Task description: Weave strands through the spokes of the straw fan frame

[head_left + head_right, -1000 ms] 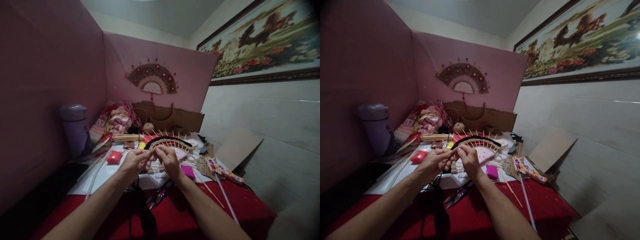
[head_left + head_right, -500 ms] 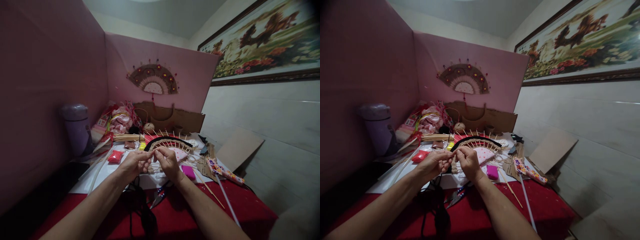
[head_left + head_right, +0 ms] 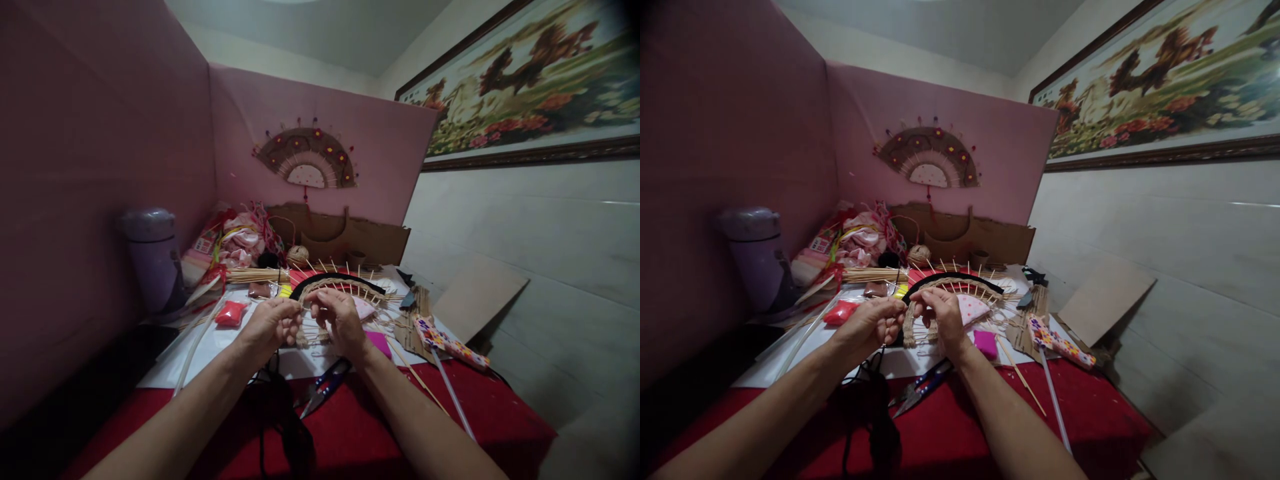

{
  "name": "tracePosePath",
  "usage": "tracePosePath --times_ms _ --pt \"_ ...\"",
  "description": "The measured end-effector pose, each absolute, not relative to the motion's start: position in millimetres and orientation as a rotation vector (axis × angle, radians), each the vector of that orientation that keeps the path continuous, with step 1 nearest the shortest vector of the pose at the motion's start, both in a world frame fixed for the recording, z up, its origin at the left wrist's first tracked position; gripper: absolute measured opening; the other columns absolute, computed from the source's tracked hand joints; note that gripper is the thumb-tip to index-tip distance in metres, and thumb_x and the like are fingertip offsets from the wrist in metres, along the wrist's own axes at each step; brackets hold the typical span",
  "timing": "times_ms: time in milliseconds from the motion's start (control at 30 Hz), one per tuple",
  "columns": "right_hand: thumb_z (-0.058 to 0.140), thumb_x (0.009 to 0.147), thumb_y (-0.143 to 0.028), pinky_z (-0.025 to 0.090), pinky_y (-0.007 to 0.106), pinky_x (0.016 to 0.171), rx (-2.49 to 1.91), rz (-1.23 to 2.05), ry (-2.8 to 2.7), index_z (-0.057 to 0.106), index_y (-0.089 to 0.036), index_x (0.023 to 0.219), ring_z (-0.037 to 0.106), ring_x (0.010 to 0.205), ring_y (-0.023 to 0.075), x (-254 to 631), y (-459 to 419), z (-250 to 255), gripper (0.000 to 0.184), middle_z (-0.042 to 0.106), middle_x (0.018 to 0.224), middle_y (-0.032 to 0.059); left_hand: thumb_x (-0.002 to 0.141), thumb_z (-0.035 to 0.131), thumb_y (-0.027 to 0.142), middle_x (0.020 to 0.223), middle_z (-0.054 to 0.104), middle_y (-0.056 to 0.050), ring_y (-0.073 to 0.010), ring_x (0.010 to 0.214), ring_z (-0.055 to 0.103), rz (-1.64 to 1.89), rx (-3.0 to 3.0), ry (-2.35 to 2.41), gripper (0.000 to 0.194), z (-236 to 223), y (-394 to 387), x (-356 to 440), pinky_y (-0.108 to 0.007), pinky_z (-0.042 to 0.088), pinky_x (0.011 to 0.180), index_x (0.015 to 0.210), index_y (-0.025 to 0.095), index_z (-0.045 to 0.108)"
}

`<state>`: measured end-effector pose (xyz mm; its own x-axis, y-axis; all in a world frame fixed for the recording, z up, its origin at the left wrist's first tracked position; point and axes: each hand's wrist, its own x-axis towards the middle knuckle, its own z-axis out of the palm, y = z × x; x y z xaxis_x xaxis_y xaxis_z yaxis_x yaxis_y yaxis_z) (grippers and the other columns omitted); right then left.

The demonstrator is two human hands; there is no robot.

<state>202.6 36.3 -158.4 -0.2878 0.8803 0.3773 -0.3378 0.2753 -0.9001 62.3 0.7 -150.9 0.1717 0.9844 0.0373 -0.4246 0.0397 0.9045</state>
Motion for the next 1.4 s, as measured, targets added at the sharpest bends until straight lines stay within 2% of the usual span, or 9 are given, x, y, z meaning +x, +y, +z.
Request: tracePosePath --times_ms 200,400,967,1167,1400 --pt "0.051 0.077 -0.033 0.030 0.021 0.042 -0.587 1.146 -1.479 0.066 -0.015 0.078 0.044 0.046 0.0090 201.6 35.3 -159.8 0.024 0.055 0.053 -0.0002 0.066 0.064 0.015 0.065 0.059 -0.004 -0.0066 0.047 0.050 1.248 0.979 0.628 0.009 -151.1 1.2 62.5 -0.017 0.041 0.041 0.073 0.008 0.063" --pt "0.051 0.077 -0.030 0.030 0.022 0.042 -0.579 1.122 -1.491 0.066 -0.015 0.075 0.044 0.046 0.0094 202.2 34.1 -158.8 0.022 0.054 0.053 -0.0005 0.072 0.059 0.018 0.063 0.058 -0.004 -0.0069 0.047 0.050 1.228 0.963 0.663 0.010 -152.2 1.1 62.1 -0.018 0.041 0.041 0.071 0.008 0.063" --pt "0.048 0.081 -0.027 0.034 0.023 0.048 -0.579 0.956 -1.639 0.067 -0.016 0.077 0.046 0.050 0.0099 205.2 31.7 -158.1 0.022 0.055 0.055 -0.0007 0.069 0.066 0.020 0.058 0.058 -0.003 -0.0050 0.039 0.048 1.205 1.013 0.720 0.013 -148.6 -0.4 61.7 -0.016 0.038 0.037 0.068 0.008 0.062" --pt "0.048 0.081 -0.028 0.035 0.022 0.049 -0.600 0.866 -1.720 0.066 -0.017 0.075 0.047 0.052 0.0099 206.1 30.8 -159.8 0.022 0.054 0.056 -0.0009 0.068 0.062 0.022 0.053 0.055 -0.001 -0.0051 0.034 0.043 1.208 1.041 0.798 0.013 -152.7 2.0 61.6 -0.016 0.031 0.032 0.066 0.009 0.059" --pt "0.049 0.080 -0.028 0.031 0.022 0.046 -0.541 1.088 -1.612 0.067 -0.016 0.076 0.043 0.048 0.0090 201.5 30.7 -161.9 0.022 0.054 0.054 -0.0009 0.061 0.058 0.022 0.041 0.045 0.005 -0.0032 0.030 0.032 1.287 1.032 0.979 0.012 -151.3 1.3 66.8 -0.015 0.019 0.031 0.055 0.013 0.052"
